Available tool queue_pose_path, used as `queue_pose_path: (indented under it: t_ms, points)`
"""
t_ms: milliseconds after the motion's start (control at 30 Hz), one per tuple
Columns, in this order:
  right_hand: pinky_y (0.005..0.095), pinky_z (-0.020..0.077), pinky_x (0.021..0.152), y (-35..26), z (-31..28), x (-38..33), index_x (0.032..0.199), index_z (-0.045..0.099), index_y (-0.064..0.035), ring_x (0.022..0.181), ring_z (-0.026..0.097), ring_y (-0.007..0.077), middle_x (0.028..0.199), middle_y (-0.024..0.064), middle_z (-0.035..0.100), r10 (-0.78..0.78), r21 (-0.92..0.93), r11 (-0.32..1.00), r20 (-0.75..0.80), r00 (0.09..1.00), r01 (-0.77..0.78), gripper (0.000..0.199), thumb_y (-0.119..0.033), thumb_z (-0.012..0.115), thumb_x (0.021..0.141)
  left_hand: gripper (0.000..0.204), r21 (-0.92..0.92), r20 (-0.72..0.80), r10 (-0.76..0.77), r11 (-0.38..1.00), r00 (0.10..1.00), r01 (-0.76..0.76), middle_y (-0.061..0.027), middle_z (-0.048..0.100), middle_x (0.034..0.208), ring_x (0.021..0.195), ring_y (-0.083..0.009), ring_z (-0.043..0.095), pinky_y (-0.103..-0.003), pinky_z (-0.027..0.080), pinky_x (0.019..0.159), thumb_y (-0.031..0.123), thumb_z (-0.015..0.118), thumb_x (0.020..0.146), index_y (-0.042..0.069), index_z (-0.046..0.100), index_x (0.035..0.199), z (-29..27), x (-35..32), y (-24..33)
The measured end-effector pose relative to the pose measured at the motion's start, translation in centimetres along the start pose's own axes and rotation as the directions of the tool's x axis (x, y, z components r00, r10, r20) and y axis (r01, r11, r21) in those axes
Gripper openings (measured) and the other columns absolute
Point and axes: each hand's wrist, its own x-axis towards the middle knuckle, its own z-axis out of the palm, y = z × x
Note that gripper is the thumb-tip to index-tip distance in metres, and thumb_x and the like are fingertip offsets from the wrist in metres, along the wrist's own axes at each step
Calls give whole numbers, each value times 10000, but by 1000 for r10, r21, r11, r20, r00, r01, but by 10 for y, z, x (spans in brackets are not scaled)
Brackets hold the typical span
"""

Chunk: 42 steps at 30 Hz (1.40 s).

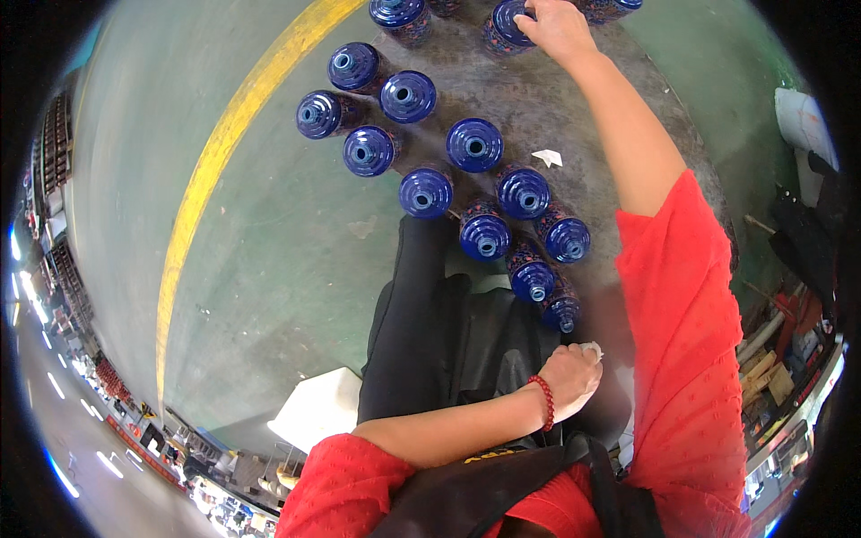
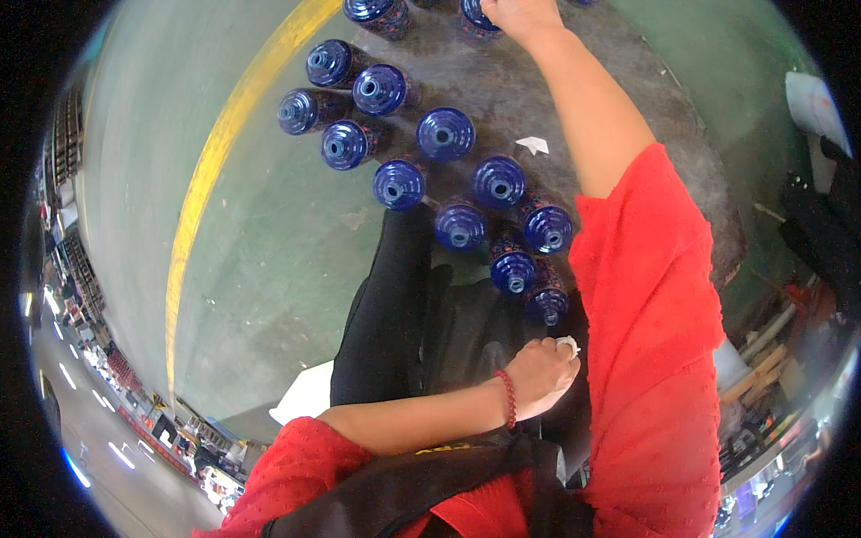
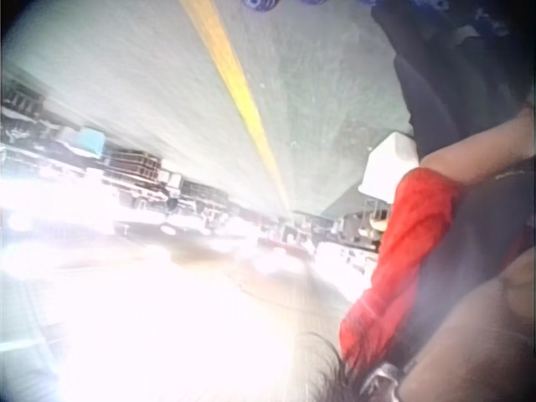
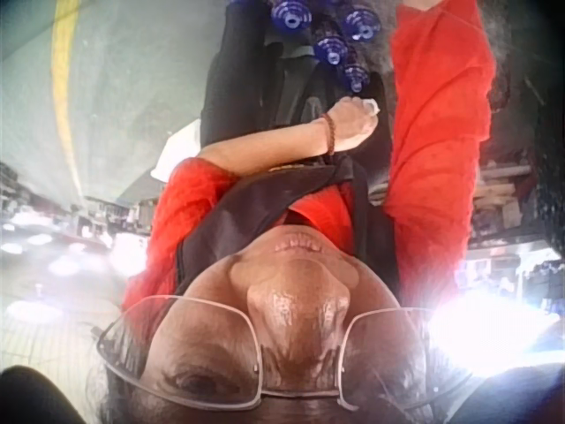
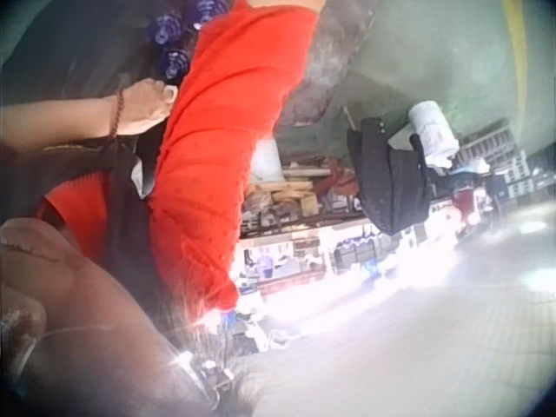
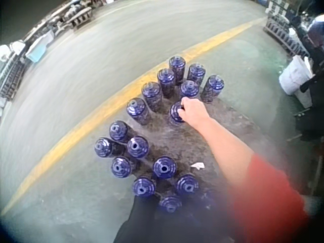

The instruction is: The person applies decorative stickers to a blue cylindrical container, smoothing each sticker with a cloth and peeling off backing layers. They handle multiple similar containers, placing them on the floor and returning to the workbench to continue applying and smoothing stickers.

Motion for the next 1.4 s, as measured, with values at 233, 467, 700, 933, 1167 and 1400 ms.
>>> queue_pose_path:
  t_ms: [233, 467, 700, 933, 1167, 1400]
  points:
    - [539, 544, 798, -11, 20, 13, 931, 619, -4, 877, 682, 445, 857, 270, 682, 45, -41, 998, -17, 999, -46, 310, -285, 703, 831, 172, 4, 27, 11, 1000, 1000, -11, -130, 630, 1020, 910, -270, 636, -362, 511, 743, 158, 607, 857, 36, 722, 901, -8, -7, -2]
    - [521, 554, 849, -32, 23, 28, 952, 628, 1, 930, 694, 431, 939, 258, 703, 128, -90, 988, 31, 991, -125, 319, -302, 692, 878, 171, 2, 43, 0, 1000, 999, 0, -126, 632, 1018, 907, -263, 640, -361, 511, 744, 153, 607, 847, 35, 720, 900, -9, -9, -3]
    - [523, 555, 869, -49, 19, 25, 1084, 591, -1, 978, 696, 433, 993, 261, 708, 242, -30, 970, 94, 966, -241, 388, -346, 667, 923, 152, -39, -57, 28, 999, 998, -31, -127, 641, 989, 885, -260, 646, -366, 518, 727, 148, 612, 844, 42, 714, 882, -3, -5, -6]
    - [523, 548, 873, 16, -23, 30, 1128, 589, 1, 993, 688, 421, 996, 263, 714, 275, -41, 960, -52, 960, -277, 430, -352, 683, 902, 131, 38, -18, 72, 997, 997, -72, -107, 649, 900, 802, -263, 651, -389, 511, 693, 174, 644, 852, 67, 672, 921, -13, -9, -4]
    - [515, 544, 904, 38, 0, 66, 1188, 553, -26, 1054, 671, 435, 1130, 274, 671, 218, -63, 973, -85, 972, -224, 437, -334, 689, 910, 160, 46, -57, 49, 998, 997, -47, -79, 620, 865, 792, -240, 649, -375, 507, 668, 223, 661, 821, 88, 671, 905, -3, -5, -9]
    - [527, 554, 817, 55, 2, 77, 1101, 570, -45, 949, 694, 421, 933, 230, 705, 207, -110, 971, -69, 976, -214, 374, -325, 708, 895, 191, 62, -1, 2, 998, 1000, -2, -77, 629, 878, 802, -239, 661, -377, 521, 683, 271, 679, 854, 92, 670, 918, -15, -2, -18]
